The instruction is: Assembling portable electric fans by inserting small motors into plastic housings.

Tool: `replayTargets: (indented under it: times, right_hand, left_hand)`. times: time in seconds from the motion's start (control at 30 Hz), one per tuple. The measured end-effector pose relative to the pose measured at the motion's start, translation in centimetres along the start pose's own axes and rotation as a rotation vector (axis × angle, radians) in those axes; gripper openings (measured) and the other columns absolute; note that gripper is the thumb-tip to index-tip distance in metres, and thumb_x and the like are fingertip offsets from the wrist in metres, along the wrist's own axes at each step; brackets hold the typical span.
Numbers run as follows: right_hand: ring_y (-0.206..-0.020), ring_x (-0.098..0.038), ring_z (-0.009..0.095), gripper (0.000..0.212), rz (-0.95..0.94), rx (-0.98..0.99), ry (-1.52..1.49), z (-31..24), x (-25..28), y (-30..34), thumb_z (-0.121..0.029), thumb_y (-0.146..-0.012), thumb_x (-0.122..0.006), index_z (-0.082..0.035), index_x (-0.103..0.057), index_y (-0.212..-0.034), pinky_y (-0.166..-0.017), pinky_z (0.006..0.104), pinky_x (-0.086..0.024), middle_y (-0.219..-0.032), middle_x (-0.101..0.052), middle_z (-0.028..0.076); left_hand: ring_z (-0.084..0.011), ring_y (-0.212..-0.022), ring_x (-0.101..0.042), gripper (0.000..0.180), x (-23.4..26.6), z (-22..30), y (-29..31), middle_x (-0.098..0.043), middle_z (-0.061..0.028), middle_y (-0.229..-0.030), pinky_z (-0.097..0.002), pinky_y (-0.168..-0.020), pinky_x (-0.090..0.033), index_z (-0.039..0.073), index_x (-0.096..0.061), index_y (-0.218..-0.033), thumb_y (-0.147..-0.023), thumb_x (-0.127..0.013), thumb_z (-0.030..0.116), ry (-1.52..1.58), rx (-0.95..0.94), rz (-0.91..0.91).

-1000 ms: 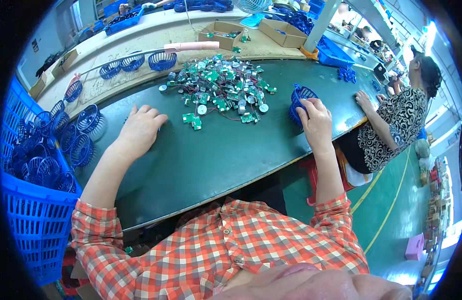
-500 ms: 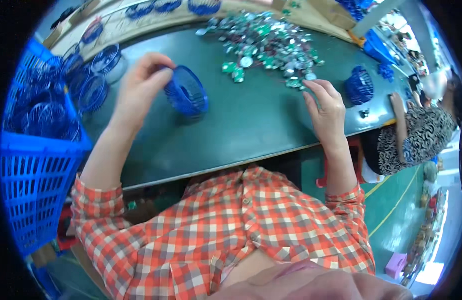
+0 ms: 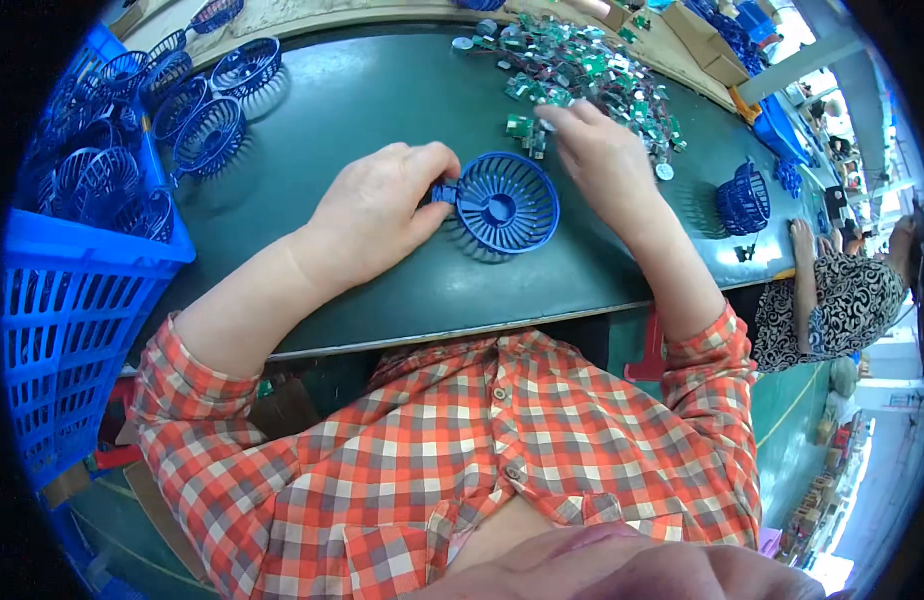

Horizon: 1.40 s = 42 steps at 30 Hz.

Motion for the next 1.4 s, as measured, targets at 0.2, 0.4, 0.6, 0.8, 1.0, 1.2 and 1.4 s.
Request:
replayTargets:
  times: [0.2,0.4,0.6,0.8,1.0,1.2,1.4]
  right_hand:
    - [-0.078,-0.067,0.032,0.011,-0.013,0.079,0.021,2.3,-3.3,-2.8,-0.016,-0.09,-0.064,-0.007,-0.067,-0.096,-0.066,0.0418,-0.054,-0.089,-0.064,0.012]
    - [-0.063,-0.053,0.007,0.018,0.37,-0.339,-0.961,3.9,3.2,-5.0,-0.016,-0.098,-0.061,-0.001,-0.069,-0.092,-0.06,0.0222,-0.043,-0.073,-0.06,-0.001]
    - [-0.061,-0.052,0.006,0.017,0.342,-0.369,-0.861,0.1,7.6,-1.5,-0.015,-0.096,-0.063,-0.001,-0.069,-0.089,-0.059,0.0219,-0.041,-0.07,-0.057,-0.002]
    - [-0.069,-0.053,0.01,0.016,-0.019,-0.323,-0.722,-2.2,2.2,1.2,-0.015,-0.091,-0.068,0.001,-0.067,-0.088,-0.063,0.0289,-0.044,-0.072,-0.061,0.006]
    - [-0.079,-0.062,0.01,0.021,0.054,-0.411,-0.828,-1.2,0.1,0.9,-0.015,-0.094,-0.065,-0.001,-0.072,-0.107,-0.07,0.0245,-0.051,-0.088,-0.07,0.003]
    - [-0.08,-0.061,0.008,0.021,0.046,-0.559,-0.714,-2.4,2.1,6.6,-0.013,-0.094,-0.064,0.0,-0.071,-0.109,-0.069,0.0232,-0.05,-0.097,-0.069,0.002]
    - [-0.074,-0.063,0.015,0.021,-0.097,-0.37,-0.511,-6.5,1.7,6.1,-0.007,-0.082,-0.077,0.001,-0.069,-0.1,-0.064,0.0278,-0.049,-0.08,-0.062,0.007]
  left_hand:
    - [-0.0325,-0.093,-0.062,0.029,0.0,0.4,-0.1,-0.066,-0.0121,-0.096,-0.0431,-0.08,-0.051,0.006,-0.06,-0.104,-0.08,-0.074,0.01,-0.008,-0.082,-0.082]
    - [-0.034,-0.096,-0.063,0.028,0.1,1.3,-0.6,-0.066,-0.0147,-0.098,-0.0424,-0.082,-0.052,0.002,-0.061,-0.102,-0.078,-0.074,0.008,0.047,-0.203,-0.198]
    - [-0.0327,-0.1,-0.062,0.025,0.3,2.0,0.1,-0.067,-0.0125,-0.097,-0.0421,-0.087,-0.051,0.004,-0.062,-0.103,-0.082,-0.072,0.013,0.097,-0.291,-0.334]
    - [-0.0333,-0.096,-0.062,0.021,-0.3,3.0,0.0,-0.066,-0.0129,-0.095,-0.0426,-0.084,-0.052,0.005,-0.063,-0.099,-0.08,-0.07,0.012,0.198,-0.399,-0.405]
    - [-0.0334,-0.093,-0.062,0.022,0.0,2.4,-0.1,-0.066,-0.0126,-0.091,-0.0422,-0.082,-0.051,0.004,-0.062,-0.097,-0.079,-0.071,0.012,0.232,-0.417,-0.384]
    - [-0.0319,-0.094,-0.062,0.023,0.0,2.3,0.2,-0.067,-0.0115,-0.092,-0.0417,-0.083,-0.052,0.003,-0.063,-0.098,-0.078,-0.073,0.012,0.205,-0.426,-0.396]
    - [-0.0307,-0.094,-0.063,0.024,0.1,2.1,0.4,-0.067,-0.0115,-0.092,-0.0408,-0.082,-0.053,0.003,-0.063,-0.099,-0.079,-0.073,0.012,0.196,-0.428,-0.393]
Point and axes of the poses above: each hand's wrist, its own y-axis away from the middle knuckle, its own x-axis out of the back of the hand, z = x × y, the point moved 2 cm from there along -y, towards the middle knuckle
